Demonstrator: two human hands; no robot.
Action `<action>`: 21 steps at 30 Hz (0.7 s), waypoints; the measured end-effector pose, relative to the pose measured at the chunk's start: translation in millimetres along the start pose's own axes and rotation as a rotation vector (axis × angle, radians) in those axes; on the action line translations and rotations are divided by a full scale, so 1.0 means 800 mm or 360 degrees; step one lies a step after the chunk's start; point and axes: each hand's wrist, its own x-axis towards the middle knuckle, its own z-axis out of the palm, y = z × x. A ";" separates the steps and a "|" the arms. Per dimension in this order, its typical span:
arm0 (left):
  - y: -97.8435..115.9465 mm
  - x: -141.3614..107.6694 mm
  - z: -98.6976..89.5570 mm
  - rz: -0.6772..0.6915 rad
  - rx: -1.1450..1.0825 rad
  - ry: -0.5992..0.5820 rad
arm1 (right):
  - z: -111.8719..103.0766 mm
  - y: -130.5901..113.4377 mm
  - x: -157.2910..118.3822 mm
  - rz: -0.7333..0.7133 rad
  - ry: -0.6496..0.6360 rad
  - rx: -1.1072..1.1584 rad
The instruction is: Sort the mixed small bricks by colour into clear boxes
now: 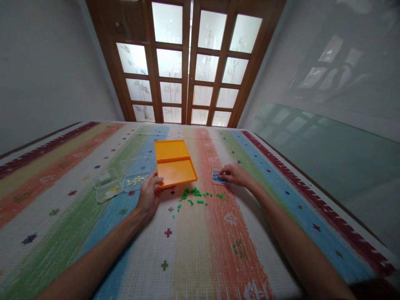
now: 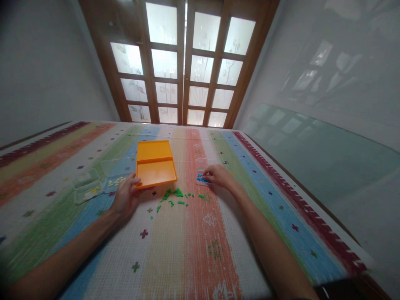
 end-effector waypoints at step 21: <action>-0.004 0.000 0.002 -0.0066 -0.0057 -0.0038 | -0.012 -0.032 -0.056 -0.0130 0.0074 0.0142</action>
